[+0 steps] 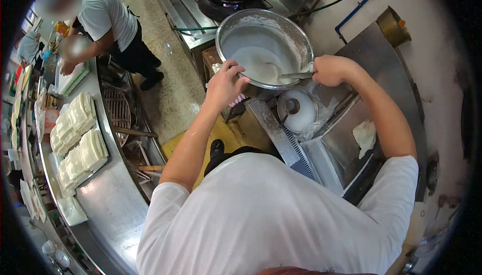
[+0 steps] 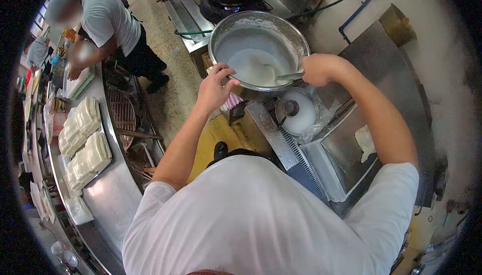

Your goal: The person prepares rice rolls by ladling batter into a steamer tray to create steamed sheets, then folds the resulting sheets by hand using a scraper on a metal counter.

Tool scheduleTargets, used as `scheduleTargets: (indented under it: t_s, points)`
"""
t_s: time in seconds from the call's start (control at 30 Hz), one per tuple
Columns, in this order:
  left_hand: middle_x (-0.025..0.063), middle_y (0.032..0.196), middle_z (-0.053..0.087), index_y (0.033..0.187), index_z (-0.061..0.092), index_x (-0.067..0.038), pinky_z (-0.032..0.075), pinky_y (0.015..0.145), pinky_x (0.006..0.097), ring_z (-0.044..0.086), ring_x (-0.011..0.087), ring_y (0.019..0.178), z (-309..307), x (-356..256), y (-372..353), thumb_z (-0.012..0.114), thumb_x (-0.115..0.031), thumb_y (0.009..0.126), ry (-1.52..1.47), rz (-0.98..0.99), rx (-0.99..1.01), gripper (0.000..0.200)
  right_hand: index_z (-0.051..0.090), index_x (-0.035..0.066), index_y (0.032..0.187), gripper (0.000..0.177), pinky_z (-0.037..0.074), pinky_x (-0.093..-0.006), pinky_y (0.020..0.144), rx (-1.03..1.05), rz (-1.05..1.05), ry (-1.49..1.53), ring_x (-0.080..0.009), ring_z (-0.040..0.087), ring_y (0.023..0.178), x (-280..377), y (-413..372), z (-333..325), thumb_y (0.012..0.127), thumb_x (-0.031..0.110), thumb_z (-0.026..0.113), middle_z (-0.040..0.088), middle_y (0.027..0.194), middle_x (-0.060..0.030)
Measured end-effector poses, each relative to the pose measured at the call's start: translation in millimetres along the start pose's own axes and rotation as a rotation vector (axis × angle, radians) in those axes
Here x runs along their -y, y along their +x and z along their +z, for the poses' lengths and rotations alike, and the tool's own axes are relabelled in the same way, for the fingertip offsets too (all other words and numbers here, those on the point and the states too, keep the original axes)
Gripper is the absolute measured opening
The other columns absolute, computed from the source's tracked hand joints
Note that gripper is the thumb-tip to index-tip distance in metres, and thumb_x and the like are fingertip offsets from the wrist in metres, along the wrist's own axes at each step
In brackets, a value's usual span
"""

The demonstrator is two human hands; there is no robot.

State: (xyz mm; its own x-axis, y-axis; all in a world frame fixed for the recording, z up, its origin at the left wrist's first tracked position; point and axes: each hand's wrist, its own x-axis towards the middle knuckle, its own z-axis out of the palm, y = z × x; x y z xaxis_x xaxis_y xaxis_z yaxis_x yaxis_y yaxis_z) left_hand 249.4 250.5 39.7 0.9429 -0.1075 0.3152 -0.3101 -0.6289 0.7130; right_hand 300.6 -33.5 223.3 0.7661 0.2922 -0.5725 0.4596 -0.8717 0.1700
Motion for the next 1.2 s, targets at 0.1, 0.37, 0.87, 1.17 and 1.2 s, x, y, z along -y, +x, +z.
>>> scheduleTargets:
  t_s: [0.1,0.37,0.87,1.17,1.2]
  points:
    - [0.0069,0.125,0.061,0.112,0.071,-0.010,0.053,0.086,0.0429,0.066,0.0323,0.104,-0.8,-3.1,-0.6,0.075,-0.035,0.086,-0.023,-0.041,0.000,0.036,0.069,-0.006,0.081,0.024,0.050,-0.0464,0.058,0.108,0.014,0.222,-0.0333,0.067,0.062,-0.4,1.9,3.2,0.090,0.015,0.059,0.068,0.071,-0.0221]
    - [0.0090,0.129,0.060,0.114,0.070,-0.010,0.053,0.085,0.0405,0.068,0.0292,0.094,0.8,-3.2,-4.8,0.073,-0.033,0.089,0.057,0.006,-0.011,0.035,0.067,0.002,0.084,0.024,0.037,-0.0279,0.049,-0.094,0.078,1.029,-0.0084,0.047,0.055,6.3,-4.0,85.9,0.097,0.020,0.057,0.054,0.064,0.0014]
    - [0.0074,0.134,0.059,0.116,0.071,-0.010,0.054,0.083,0.0394,0.069,0.0282,0.098,2.9,-22.0,3.0,0.074,-0.028,0.089,0.157,-0.107,0.083,0.032,0.064,-0.004,0.120,0.034,0.052,-0.0495,0.085,-0.786,0.075,1.087,-0.0450,0.066,0.095,24.0,-62.1,183.3,0.096,0.020,0.058,0.070,0.098,-0.0251]
    - [0.0100,0.136,0.057,0.118,0.069,-0.008,0.055,0.079,0.0357,0.070,0.0255,0.091,5.6,-18.5,6.9,0.072,-0.022,0.091,0.205,-0.044,0.081,0.031,0.057,0.002,0.131,0.039,0.053,-0.0505,0.081,-0.893,0.184,0.785,-0.0411,0.067,0.093,20.5,-58.7,208.4,0.098,0.021,0.057,0.067,0.104,-0.0227]
    - [0.0100,0.136,0.057,0.118,0.069,-0.008,0.055,0.079,0.0357,0.070,0.0255,0.091,6.0,-16.4,6.9,0.072,-0.022,0.091,0.195,-0.037,0.075,0.031,0.056,0.003,0.132,0.039,0.054,-0.0510,0.079,-0.880,0.219,0.718,-0.0404,0.068,0.090,20.5,-59.5,206.7,0.098,0.022,0.056,0.067,0.102,-0.0223]
